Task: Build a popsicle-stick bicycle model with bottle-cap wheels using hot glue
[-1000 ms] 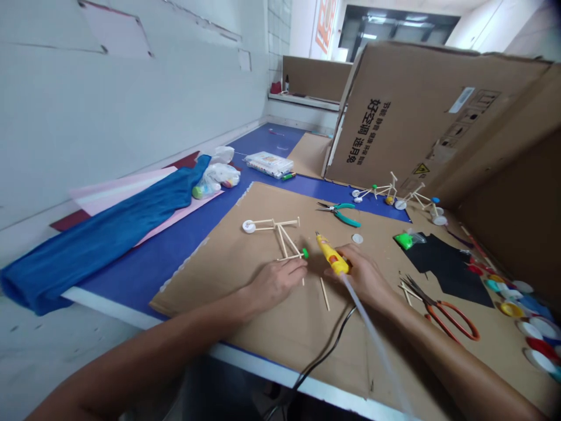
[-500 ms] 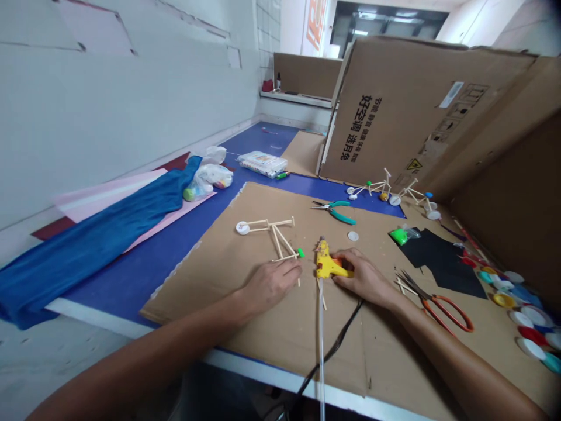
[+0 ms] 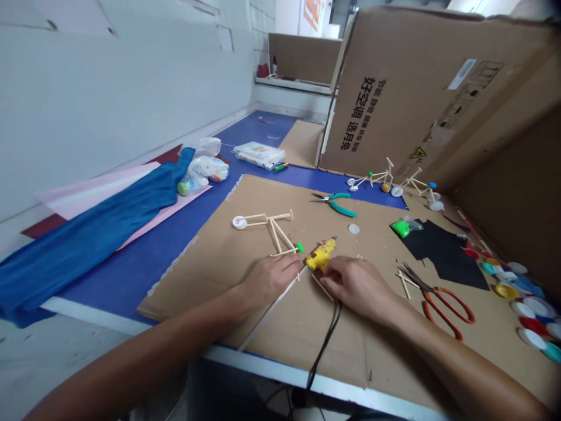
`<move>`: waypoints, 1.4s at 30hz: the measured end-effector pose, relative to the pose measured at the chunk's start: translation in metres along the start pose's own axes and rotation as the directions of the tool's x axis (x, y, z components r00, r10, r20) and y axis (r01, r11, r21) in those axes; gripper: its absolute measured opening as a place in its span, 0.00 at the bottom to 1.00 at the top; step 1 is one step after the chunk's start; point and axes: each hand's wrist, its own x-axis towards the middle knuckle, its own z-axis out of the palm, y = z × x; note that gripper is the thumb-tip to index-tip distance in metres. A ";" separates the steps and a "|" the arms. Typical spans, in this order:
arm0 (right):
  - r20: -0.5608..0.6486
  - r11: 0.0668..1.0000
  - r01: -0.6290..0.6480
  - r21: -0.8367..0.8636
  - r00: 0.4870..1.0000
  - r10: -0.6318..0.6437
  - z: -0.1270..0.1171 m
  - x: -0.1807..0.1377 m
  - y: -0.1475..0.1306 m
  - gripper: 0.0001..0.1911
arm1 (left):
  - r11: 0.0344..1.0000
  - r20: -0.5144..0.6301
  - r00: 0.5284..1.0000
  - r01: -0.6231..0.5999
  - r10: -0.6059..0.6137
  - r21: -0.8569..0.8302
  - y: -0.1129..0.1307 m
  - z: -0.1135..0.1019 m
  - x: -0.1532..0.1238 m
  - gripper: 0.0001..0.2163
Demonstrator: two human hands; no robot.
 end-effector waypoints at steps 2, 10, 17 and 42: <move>0.052 0.991 0.002 -0.136 0.999 0.006 0.010 -0.005 -0.009 0.06 | 1.000 -0.001 1.000 -0.004 0.004 -0.003 0.000 0.000 -0.001 0.10; 0.134 0.920 -0.001 -0.393 0.989 0.058 0.025 -0.010 -0.017 0.11 | 1.000 -0.022 1.000 -0.012 0.012 0.003 -0.001 0.000 0.000 0.10; 0.117 0.906 0.002 -0.423 0.992 0.052 0.026 -0.010 -0.015 0.13 | 1.000 -0.027 1.000 0.006 -0.005 0.010 0.000 0.001 0.000 0.10; -0.201 0.987 -0.072 -0.145 0.979 0.042 0.038 -0.016 0.008 0.05 | 0.999 0.106 0.994 0.029 -0.025 -0.042 -0.001 0.001 -0.003 0.08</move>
